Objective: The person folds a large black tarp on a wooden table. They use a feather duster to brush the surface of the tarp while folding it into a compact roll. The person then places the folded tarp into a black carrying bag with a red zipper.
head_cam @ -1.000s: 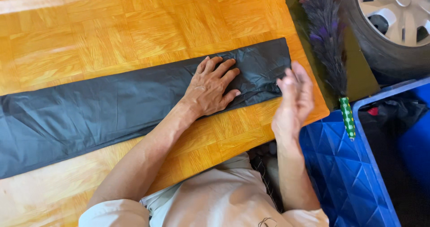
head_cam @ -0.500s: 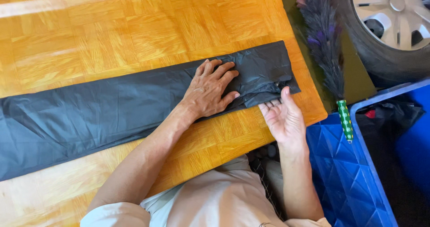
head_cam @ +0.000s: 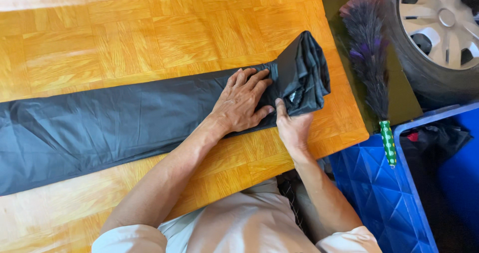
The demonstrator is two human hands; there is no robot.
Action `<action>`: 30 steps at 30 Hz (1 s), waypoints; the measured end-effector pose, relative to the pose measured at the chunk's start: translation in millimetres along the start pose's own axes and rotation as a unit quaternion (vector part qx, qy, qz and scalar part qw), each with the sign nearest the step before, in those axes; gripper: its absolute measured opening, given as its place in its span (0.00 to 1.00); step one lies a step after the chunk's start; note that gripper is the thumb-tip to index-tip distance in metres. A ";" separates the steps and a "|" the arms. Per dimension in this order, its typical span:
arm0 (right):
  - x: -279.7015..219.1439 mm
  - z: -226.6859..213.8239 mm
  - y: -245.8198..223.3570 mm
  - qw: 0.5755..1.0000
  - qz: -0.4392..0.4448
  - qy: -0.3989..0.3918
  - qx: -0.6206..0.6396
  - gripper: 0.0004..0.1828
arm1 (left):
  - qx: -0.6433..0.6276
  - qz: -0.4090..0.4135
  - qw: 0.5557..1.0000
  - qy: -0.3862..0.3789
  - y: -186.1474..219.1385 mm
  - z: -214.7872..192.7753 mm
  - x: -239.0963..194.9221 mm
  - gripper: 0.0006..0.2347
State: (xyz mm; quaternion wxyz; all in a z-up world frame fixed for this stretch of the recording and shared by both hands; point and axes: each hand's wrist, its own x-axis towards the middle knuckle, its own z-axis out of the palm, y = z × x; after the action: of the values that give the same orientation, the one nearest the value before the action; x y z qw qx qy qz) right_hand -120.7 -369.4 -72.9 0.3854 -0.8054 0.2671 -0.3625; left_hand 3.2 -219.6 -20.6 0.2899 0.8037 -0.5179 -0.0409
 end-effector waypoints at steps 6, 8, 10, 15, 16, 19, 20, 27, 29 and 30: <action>4.5 -7.3 -65.4 0.985 -0.154 -0.076 0.025 0.33 | 0.033 -0.019 0.999 -0.028 -2.6 8.1 7.3 0.25; 4.4 -7.5 -73.5 0.977 -0.193 -0.085 0.010 0.30 | -0.071 -0.066 0.995 0.016 1.0 -7.6 10.6 0.24; 2.9 -9.4 -79.6 0.967 -0.233 -0.099 -0.006 0.28 | -0.176 -0.116 0.976 0.061 4.5 -22.5 12.7 0.23; -4.7 -11.8 -76.9 0.931 -0.308 -0.169 -0.098 0.36 | -0.546 -0.322 0.770 0.069 -36.0 -62.8 5.4 0.46; -0.6 -9.7 -74.7 0.932 -0.309 -0.166 -0.097 0.36 | -0.545 -0.320 0.772 0.069 -34.8 -67.0 6.4 0.46; 0.4 -13.2 -70.2 0.921 -0.295 -0.214 -0.134 0.40 | -0.405 -0.327 0.852 0.064 -41.0 -53.7 1.8 0.37; 1.8 -17.0 -72.5 0.916 -0.273 -0.265 -0.124 0.45 | -0.375 -0.330 0.864 0.068 -51.8 -38.9 3.0 0.33; 46.8 -34.5 -81.2 0.902 -0.156 -0.401 0.033 0.45 | -0.376 -0.342 0.856 0.091 -61.4 -20.0 5.2 0.28; 49.0 -11.3 -77.5 0.909 -0.164 -0.382 -0.026 0.40 | -0.390 -0.338 0.851 0.095 -60.7 -28.6 5.7 0.28; 48.6 -0.3 -75.4 0.912 -0.171 -0.362 -0.084 0.37 | -0.403 -0.336 0.846 0.096 -59.8 -32.4 4.9 0.29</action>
State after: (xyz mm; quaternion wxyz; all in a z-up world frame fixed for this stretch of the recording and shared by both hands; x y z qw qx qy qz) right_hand -80.7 -361.7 7.0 0.3189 -0.9442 -0.0032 -0.0824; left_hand 65.7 -192.4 -23.1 0.6054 0.7409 -0.1235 -0.2633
